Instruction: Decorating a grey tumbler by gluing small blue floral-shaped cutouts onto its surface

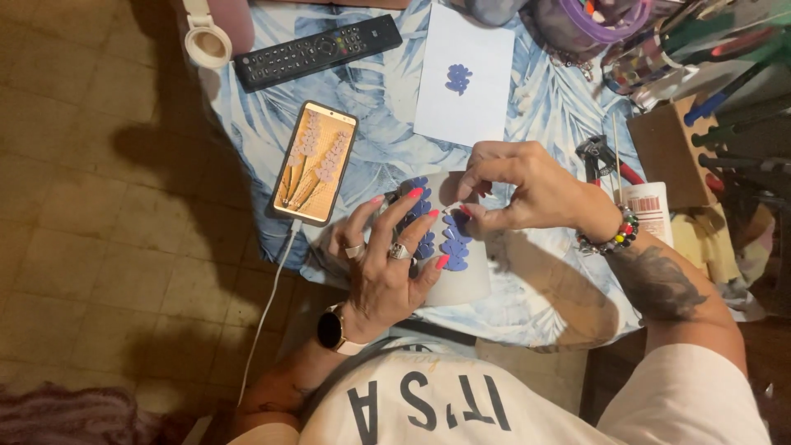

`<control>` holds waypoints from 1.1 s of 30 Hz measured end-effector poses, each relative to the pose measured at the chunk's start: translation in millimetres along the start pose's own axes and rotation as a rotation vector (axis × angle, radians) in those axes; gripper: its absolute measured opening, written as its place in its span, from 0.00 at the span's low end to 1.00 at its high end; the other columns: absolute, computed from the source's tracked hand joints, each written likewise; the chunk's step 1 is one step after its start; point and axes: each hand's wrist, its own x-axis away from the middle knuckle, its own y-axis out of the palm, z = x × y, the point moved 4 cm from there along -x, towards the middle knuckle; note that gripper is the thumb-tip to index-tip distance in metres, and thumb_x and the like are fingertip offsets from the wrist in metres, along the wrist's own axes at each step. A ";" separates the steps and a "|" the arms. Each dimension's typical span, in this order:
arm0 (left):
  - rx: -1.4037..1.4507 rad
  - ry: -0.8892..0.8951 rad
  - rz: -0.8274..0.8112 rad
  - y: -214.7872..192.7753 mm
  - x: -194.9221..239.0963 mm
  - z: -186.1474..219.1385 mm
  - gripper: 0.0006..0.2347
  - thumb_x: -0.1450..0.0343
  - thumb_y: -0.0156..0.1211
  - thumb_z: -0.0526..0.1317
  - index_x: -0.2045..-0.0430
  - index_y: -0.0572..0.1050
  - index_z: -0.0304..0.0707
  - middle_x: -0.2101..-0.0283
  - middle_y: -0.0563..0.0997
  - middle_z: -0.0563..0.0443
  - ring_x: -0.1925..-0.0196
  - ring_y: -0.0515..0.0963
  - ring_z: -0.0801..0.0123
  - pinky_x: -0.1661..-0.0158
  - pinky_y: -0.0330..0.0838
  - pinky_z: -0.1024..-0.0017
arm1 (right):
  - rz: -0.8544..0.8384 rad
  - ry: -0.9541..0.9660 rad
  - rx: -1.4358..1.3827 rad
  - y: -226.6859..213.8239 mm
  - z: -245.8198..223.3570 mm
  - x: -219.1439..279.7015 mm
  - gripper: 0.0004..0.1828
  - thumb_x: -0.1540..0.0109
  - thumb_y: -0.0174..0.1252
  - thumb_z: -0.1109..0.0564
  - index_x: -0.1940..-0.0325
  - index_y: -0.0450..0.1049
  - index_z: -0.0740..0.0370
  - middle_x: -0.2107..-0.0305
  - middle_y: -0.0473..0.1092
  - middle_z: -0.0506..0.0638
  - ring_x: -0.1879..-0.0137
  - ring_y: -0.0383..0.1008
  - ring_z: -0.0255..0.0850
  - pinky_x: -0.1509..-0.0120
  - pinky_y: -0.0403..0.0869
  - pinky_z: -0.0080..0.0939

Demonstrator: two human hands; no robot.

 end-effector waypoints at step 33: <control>0.091 0.026 -0.040 -0.3 -3.9 -0.2 0.14 0.34 0.43 0.48 0.65 0.73 0.41 0.54 0.68 0.46 0.49 0.57 0.50 0.46 0.38 0.60 | -0.123 -0.004 -0.037 2.2 -3.4 -12.0 0.04 0.51 0.57 0.64 0.73 0.72 0.66 0.81 0.65 0.52 0.77 0.69 0.38 0.72 0.69 0.34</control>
